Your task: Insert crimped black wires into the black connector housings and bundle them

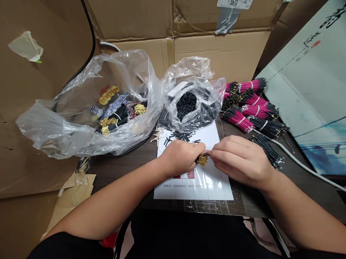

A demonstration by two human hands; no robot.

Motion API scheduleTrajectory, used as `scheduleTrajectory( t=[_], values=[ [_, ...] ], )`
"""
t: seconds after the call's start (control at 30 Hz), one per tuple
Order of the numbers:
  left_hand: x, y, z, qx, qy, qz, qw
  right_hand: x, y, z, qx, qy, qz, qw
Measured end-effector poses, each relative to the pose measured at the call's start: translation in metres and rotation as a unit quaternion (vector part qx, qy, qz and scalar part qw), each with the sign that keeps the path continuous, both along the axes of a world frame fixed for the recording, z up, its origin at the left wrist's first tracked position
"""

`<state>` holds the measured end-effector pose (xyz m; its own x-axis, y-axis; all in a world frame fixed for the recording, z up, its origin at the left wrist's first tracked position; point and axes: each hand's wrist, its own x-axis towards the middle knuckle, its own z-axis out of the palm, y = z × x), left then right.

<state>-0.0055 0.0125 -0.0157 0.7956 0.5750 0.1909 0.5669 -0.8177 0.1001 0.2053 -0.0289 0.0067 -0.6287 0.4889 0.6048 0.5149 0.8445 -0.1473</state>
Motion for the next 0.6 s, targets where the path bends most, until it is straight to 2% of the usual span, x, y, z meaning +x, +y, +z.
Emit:
scheduleTrajectory(
  t=[0.3, 0.47, 0.6],
  values=[
    [0.0, -0.001, -0.001, 0.001, 0.004, 0.005, 1.0, 0.0, 0.001, -0.004, 0.01, 0.006, 0.002, 1.0],
    [0.0, -0.002, -0.002, 0.025, -0.017, 0.019, 0.999, 0.0, 0.0, -0.012, 0.035, 0.027, -0.019, 0.999],
    [0.0, -0.003, -0.002, 0.028, -0.04, 0.03, 0.998, -0.003, -0.004, -0.01, 0.056, 0.018, -0.022, 0.998]
  ],
)
